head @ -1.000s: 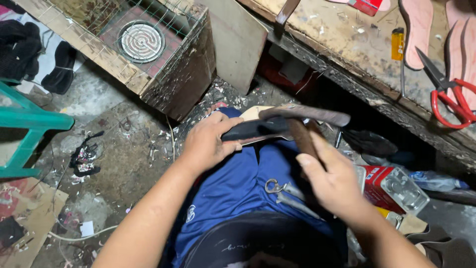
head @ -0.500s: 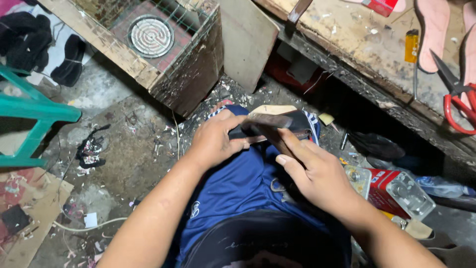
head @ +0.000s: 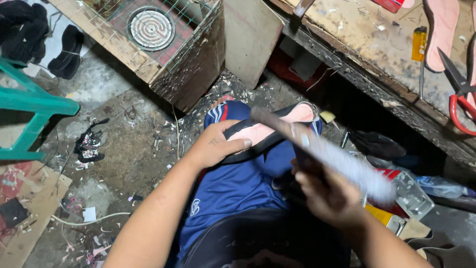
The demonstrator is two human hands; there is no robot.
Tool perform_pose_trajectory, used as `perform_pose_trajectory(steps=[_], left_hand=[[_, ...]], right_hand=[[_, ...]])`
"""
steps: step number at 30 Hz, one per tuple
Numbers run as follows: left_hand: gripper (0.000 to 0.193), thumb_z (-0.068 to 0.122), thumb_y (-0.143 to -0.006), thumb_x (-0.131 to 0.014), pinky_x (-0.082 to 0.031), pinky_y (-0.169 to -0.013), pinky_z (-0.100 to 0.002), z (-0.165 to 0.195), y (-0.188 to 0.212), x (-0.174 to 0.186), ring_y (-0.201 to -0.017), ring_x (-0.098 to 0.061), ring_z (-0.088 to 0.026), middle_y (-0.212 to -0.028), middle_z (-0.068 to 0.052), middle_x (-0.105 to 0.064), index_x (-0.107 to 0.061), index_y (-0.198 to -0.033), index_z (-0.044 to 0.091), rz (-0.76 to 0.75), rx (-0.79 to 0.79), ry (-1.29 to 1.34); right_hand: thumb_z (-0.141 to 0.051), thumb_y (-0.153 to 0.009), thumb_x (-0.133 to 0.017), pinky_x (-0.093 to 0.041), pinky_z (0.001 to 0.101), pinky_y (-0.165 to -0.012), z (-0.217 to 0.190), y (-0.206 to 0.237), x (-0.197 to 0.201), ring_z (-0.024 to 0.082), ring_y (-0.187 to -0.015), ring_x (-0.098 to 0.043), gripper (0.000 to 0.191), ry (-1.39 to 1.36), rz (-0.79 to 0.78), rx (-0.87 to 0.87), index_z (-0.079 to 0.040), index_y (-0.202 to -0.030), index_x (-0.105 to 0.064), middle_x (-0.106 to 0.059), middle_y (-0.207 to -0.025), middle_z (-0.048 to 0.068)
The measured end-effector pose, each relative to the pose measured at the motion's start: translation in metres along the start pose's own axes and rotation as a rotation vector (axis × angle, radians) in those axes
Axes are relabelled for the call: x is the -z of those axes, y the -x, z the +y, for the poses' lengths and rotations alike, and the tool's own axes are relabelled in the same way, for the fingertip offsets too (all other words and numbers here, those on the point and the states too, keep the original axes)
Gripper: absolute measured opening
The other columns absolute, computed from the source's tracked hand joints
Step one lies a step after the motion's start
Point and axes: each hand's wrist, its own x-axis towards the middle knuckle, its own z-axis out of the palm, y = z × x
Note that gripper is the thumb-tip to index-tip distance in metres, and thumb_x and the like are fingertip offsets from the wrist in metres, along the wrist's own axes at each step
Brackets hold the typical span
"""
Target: The person sits on the floor with a shoe on their lap and shapes the black fabric upper over the sole, hammering the edge with a cobbler's hammer and pulling the material with pincers. They periodically heat the shoe over a small charcoal stove, trim excess material with scissors, and press the sole edge by hand.
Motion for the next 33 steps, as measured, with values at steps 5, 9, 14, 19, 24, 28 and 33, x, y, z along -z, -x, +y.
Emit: perform_pose_trajectory(steps=[5, 9, 14, 19, 24, 28, 33], left_hand=[[0.040, 0.011, -0.087, -0.078, -0.051, -0.080, -0.028, 0.002, 0.003, 0.001, -0.089, -0.062, -0.010, -0.102, -0.004, -0.071, -0.071, -0.124, -0.002, 0.016, 0.054, -0.097], [0.048, 0.014, -0.080, -0.079, -0.054, -0.090, -0.027, 0.017, 0.012, -0.003, -0.097, -0.067, -0.011, -0.109, -0.004, -0.074, -0.067, -0.126, 0.003, 0.052, 0.020, -0.158], [0.066, 0.024, -0.073, -0.081, -0.051, -0.092, -0.038, 0.043, 0.014, -0.023, -0.105, -0.068, -0.026, -0.115, -0.012, -0.070, -0.063, -0.133, 0.006, 0.163, -0.087, -0.880], [0.093, 0.030, -0.059, -0.087, -0.041, -0.093, -0.051, 0.039, 0.009, -0.089, -0.113, -0.055, -0.036, -0.126, -0.017, -0.056, -0.051, -0.140, 0.002, 0.308, -0.392, -1.349], [0.092, 0.027, -0.068, -0.089, -0.044, -0.092, -0.049, 0.037, -0.012, -0.082, -0.112, -0.057, -0.034, -0.122, -0.013, -0.057, -0.049, -0.149, 0.010, 0.329, -0.116, -1.373], [0.094, 0.020, -0.054, -0.093, -0.045, -0.100, -0.046, 0.046, -0.022, -0.050, -0.119, -0.058, -0.037, -0.129, -0.015, -0.060, -0.052, -0.137, 0.004, 0.327, -0.184, -0.902], [0.087, 0.027, -0.074, -0.083, -0.045, -0.109, -0.039, 0.050, 0.003, -0.012, -0.126, -0.059, -0.026, -0.135, -0.012, -0.061, -0.045, -0.148, 0.003, 0.082, -0.131, 0.187]], right_hand=[[-0.031, -0.092, -0.068, -0.054, 0.0361, -0.086, 0.029, -0.010, -0.028, 0.032, -0.102, -0.071, 0.060, 0.172, -0.114, -0.141, -0.016, -0.148, -0.054, -0.073, -0.114, 0.017], [-0.031, -0.092, -0.070, -0.054, 0.0388, -0.090, 0.054, -0.002, 0.001, 0.031, -0.105, -0.073, 0.055, 0.198, 0.123, -0.126, -0.014, -0.143, -0.058, -0.074, -0.115, 0.017], [-0.023, -0.090, -0.071, -0.051, 0.0482, -0.092, 0.101, -0.013, 0.077, 0.042, -0.103, -0.063, 0.070, 0.614, 0.372, -0.145, -0.011, -0.157, -0.054, -0.065, -0.110, 0.024], [-0.020, -0.090, -0.075, -0.051, 0.0515, -0.092, 0.156, -0.029, 0.122, 0.044, -0.106, -0.062, 0.058, 0.770, 0.484, -0.235, -0.009, -0.145, -0.064, -0.061, -0.114, 0.025], [-0.020, -0.087, -0.081, -0.050, 0.0517, -0.089, 0.174, -0.043, 0.132, 0.043, -0.104, -0.062, 0.057, 0.773, 0.522, -0.265, -0.010, -0.142, -0.070, -0.061, -0.112, 0.022], [-0.020, -0.081, -0.082, -0.047, 0.0518, -0.088, 0.148, -0.038, 0.123, 0.043, -0.107, -0.061, 0.047, 1.039, 0.571, -0.079, -0.008, -0.125, -0.073, -0.063, -0.116, 0.019], [-0.040, -0.075, -0.075, -0.055, 0.0428, -0.083, 0.082, 0.021, 0.053, 0.033, -0.095, -0.069, 0.047, 0.271, 0.002, -0.340, -0.008, -0.108, -0.071, -0.068, -0.101, 0.015]])
